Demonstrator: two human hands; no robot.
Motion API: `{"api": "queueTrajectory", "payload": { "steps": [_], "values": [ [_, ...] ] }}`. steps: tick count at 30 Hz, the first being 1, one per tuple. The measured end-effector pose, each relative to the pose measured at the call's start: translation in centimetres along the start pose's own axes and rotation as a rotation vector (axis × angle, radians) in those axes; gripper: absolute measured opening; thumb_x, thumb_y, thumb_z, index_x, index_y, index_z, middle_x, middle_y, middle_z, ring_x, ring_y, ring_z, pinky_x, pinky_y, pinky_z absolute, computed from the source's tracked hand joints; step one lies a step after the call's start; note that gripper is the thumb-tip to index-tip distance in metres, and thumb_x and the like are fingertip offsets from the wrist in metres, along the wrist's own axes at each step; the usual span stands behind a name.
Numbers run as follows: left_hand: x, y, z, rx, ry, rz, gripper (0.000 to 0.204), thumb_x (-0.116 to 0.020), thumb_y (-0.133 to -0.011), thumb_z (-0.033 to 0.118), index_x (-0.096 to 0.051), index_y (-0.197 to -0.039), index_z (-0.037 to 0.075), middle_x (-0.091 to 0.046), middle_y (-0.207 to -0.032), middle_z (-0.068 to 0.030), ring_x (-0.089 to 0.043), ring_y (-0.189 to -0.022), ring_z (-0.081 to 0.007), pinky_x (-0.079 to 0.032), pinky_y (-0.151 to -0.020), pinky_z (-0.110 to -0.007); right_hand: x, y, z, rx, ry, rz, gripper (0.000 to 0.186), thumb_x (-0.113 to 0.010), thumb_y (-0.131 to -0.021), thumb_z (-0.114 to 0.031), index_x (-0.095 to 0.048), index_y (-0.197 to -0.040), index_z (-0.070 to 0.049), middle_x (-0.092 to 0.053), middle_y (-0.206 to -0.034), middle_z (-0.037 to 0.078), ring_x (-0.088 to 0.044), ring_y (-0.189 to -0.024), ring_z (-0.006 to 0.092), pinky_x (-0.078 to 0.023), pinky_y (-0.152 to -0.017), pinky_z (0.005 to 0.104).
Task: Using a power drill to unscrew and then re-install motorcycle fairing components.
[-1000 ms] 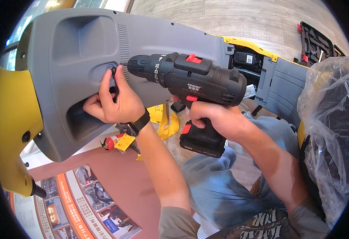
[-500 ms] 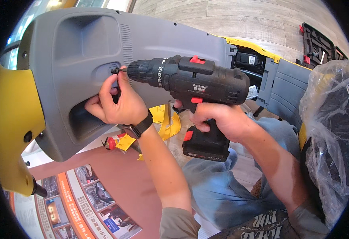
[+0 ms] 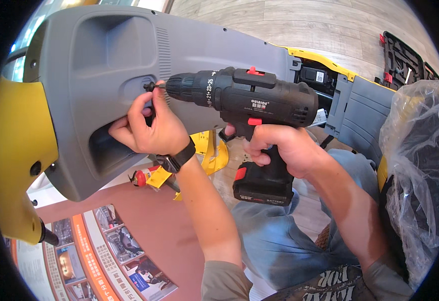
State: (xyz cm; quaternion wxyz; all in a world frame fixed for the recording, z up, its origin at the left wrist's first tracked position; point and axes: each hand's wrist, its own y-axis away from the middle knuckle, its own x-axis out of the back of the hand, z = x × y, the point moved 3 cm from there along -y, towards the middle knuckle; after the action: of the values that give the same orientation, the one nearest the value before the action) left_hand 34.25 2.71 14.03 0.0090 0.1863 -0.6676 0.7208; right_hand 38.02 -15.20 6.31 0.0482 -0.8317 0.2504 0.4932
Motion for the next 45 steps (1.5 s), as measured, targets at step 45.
{"api": "queueTrajectory", "payload": {
  "steps": [45],
  "values": [
    [0.6, -0.1, -0.5, -0.078, -0.013, -0.082, 0.021, -0.079, -0.065, 0.001, -0.063, -0.077, 0.007, -0.042, -0.083, -0.0038, -0.043, -0.065, -0.0125, -0.040, -0.058, -0.025, -0.3, -0.2, 1.0, -0.029, 0.010, 0.021, 0.042, -0.054, -0.064, -0.009, -0.059, -0.103, 0.006, -0.048, -0.059, 0.004, -0.041, -0.049, 0.0103, -0.035, -0.049, 0.0245]
  ]
}}
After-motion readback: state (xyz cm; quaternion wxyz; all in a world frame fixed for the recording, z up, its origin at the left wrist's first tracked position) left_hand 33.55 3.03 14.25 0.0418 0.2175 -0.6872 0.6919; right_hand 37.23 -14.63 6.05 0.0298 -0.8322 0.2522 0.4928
